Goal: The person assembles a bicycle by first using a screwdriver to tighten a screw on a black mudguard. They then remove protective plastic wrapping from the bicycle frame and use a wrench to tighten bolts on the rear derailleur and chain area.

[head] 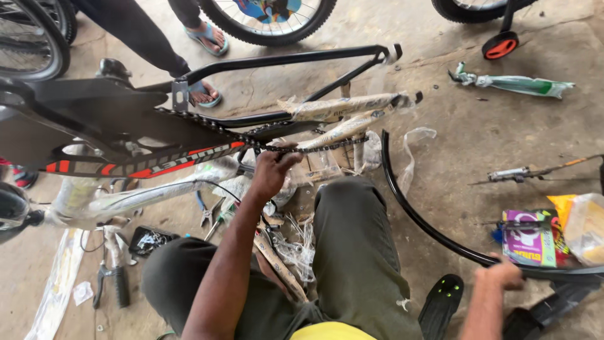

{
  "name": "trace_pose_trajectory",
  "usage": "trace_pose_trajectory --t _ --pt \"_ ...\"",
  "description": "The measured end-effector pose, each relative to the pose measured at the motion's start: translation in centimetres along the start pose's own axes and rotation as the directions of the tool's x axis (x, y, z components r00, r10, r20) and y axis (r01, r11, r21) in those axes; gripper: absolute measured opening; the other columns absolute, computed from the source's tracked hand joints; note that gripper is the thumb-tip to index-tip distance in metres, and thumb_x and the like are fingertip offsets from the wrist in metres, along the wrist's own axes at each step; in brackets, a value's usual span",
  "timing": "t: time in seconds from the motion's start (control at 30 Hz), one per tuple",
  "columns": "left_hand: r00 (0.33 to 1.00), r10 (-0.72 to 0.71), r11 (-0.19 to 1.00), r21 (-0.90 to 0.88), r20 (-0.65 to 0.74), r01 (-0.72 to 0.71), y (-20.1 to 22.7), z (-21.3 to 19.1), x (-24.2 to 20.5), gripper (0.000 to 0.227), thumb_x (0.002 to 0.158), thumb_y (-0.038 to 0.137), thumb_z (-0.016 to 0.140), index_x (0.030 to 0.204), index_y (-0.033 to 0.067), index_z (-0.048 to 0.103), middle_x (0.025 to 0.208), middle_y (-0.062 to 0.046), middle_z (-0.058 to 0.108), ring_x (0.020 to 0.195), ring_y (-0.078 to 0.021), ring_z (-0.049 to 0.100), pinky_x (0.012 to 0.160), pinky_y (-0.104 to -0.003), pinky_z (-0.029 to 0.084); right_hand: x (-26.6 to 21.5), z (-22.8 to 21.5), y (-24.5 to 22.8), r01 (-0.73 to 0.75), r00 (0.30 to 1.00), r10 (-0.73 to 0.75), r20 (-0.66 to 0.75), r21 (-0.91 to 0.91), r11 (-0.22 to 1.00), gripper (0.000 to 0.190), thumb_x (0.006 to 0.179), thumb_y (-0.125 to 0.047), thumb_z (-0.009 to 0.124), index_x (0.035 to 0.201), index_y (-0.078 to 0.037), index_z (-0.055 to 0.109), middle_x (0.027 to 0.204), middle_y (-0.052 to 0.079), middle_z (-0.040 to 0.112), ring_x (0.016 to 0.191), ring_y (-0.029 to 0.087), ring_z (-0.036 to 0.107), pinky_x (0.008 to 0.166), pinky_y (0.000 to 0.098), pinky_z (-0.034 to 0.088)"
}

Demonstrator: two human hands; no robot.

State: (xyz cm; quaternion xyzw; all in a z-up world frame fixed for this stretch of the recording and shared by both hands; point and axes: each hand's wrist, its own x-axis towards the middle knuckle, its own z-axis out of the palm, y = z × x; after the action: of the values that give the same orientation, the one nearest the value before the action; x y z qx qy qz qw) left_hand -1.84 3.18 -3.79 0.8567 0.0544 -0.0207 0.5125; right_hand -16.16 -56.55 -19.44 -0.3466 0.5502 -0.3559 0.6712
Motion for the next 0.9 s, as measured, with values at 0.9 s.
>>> trace_pose_trajectory --t 0.9 --pt "0.952 -0.219 0.881 0.375 -0.215 0.288 -6.2 0.1 1.7 0.045 0.090 0.044 0.068 0.073 0.0030 0.063 0.076 -0.015 0.063 0.070 -0.0279 0.060 0.059 -0.044 0.047 0.9 29.4 -4.2 -0.103 0.540 -0.049 0.840 0.124 0.987 0.029 0.114 -0.025 0.052 0.126 -0.002 0.064 0.120 0.015 0.068 0.114 0.031 0.069 0.106 0.0544 0.058"
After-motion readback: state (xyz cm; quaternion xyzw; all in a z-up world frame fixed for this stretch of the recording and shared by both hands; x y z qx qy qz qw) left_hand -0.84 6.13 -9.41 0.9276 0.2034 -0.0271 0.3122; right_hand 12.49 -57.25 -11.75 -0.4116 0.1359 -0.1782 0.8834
